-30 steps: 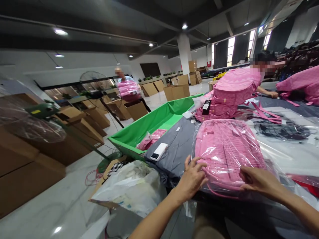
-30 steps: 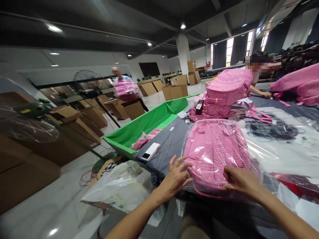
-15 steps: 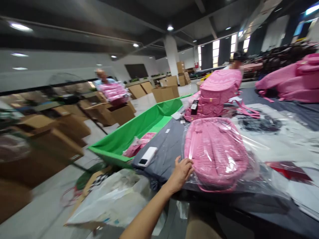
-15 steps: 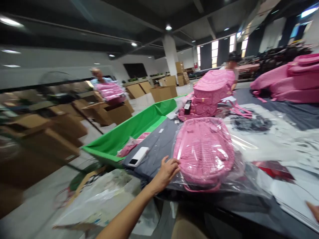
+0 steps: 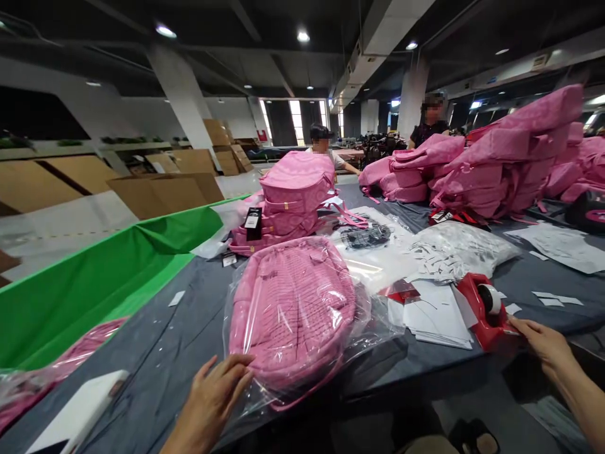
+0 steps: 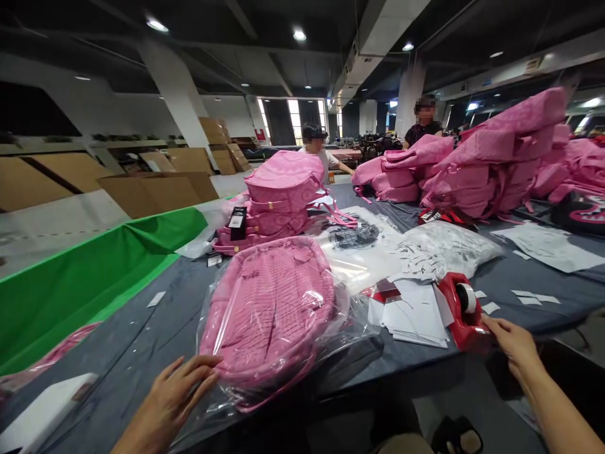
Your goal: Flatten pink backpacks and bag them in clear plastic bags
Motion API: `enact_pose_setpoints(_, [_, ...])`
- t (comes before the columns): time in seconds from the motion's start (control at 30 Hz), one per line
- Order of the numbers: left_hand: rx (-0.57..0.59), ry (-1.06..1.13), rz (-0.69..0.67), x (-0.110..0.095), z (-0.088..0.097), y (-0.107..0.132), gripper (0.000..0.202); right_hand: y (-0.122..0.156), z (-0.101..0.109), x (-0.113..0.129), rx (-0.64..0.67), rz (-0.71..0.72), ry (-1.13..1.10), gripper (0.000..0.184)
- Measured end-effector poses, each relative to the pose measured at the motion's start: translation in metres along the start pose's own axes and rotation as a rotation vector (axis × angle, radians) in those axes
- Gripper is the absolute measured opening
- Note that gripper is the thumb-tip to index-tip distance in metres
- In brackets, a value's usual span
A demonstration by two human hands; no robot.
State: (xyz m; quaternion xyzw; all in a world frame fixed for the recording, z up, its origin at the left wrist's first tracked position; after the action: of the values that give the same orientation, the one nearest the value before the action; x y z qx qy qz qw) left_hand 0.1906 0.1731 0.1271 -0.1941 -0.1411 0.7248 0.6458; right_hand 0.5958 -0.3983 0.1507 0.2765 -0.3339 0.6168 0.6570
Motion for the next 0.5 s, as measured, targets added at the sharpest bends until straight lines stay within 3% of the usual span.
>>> enact_pose_setpoints(0.17, [0.039, 0.029, 0.008, -0.010, 0.012, -0.011, 0.061, -0.001, 0.004, 0.000, 0.024, -0.133, -0.075, 0.043])
enact_pose_setpoints(0.33, [-0.014, 0.003, -0.008, -0.012, 0.014, -0.009, 0.060, 0.028, 0.027, -0.009, -0.079, -0.102, 0.034, 0.028])
enact_pose_setpoints(0.43, [-0.021, 0.023, -0.014, -0.007, 0.008, -0.006, 0.057, 0.052, 0.018, -0.042, -0.077, -0.223, -0.221, 0.033])
enact_pose_setpoints(0.5, [-0.002, 0.057, -0.001, -0.005, 0.007, -0.007, 0.053, 0.063, -0.007, -0.050, 0.000, -0.247, -0.463, 0.043])
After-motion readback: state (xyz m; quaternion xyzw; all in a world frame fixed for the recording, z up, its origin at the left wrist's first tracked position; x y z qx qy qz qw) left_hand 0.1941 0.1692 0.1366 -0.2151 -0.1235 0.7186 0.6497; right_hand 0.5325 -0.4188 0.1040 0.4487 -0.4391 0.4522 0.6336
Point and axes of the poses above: each hand's wrist, its own y-axis away from the middle knuckle, its own z-axis out of the back of the hand, x = y × z, the point moved 8 cm from there along -y, towards the middle knuckle, and after that the axes turned 9 degrees about -z, right-handed, at the moved point
